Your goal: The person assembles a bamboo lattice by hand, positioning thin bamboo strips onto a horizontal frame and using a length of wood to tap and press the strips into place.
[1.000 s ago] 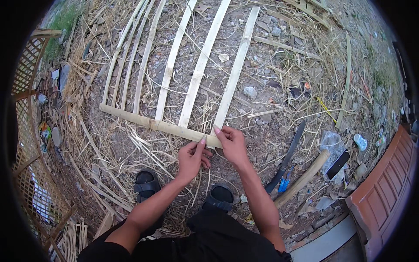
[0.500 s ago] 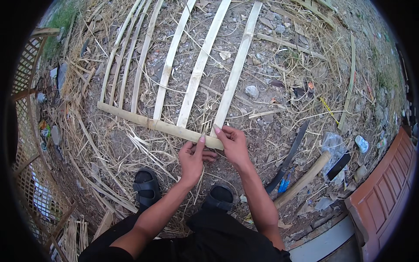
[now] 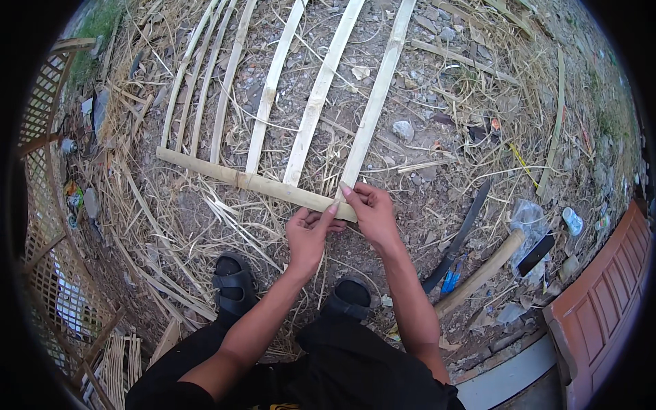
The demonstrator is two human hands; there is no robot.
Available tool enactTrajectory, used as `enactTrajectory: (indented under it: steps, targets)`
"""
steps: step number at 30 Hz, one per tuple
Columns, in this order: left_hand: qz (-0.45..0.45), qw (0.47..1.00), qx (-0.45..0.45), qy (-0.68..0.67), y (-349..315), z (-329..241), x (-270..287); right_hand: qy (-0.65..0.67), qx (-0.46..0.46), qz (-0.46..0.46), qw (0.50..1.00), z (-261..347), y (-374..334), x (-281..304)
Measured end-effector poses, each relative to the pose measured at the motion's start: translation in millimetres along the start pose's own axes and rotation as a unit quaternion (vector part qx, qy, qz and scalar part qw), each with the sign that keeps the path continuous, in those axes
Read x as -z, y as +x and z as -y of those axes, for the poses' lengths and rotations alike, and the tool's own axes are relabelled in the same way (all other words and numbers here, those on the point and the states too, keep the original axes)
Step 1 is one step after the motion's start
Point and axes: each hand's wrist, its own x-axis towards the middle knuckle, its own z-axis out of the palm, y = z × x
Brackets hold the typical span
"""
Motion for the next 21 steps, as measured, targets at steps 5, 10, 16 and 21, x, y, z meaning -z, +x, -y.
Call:
enactTrajectory:
  steps: [5,10,16,21]
  targets:
    - [0.011,1.000,0.013,0.007,1.7,1.4,4.7,0.001,-0.015,0.008,1.000,2.4,4.5,1.0]
    - [0.013,1.000,0.003,0.010,1.7,-0.9,1.5,-0.036,0.002,0.014,0.999,4.6,4.8,4.1]
    - [0.015,1.000,0.012,0.002,2.0,-0.1,3.2,-0.084,0.015,0.004,0.996,6.4,3.9,4.2]
    - [0.022,1.000,0.019,-0.001,3.2,0.5,4.0,-0.119,0.021,-0.002,0.993,2.6,4.9,3.4]
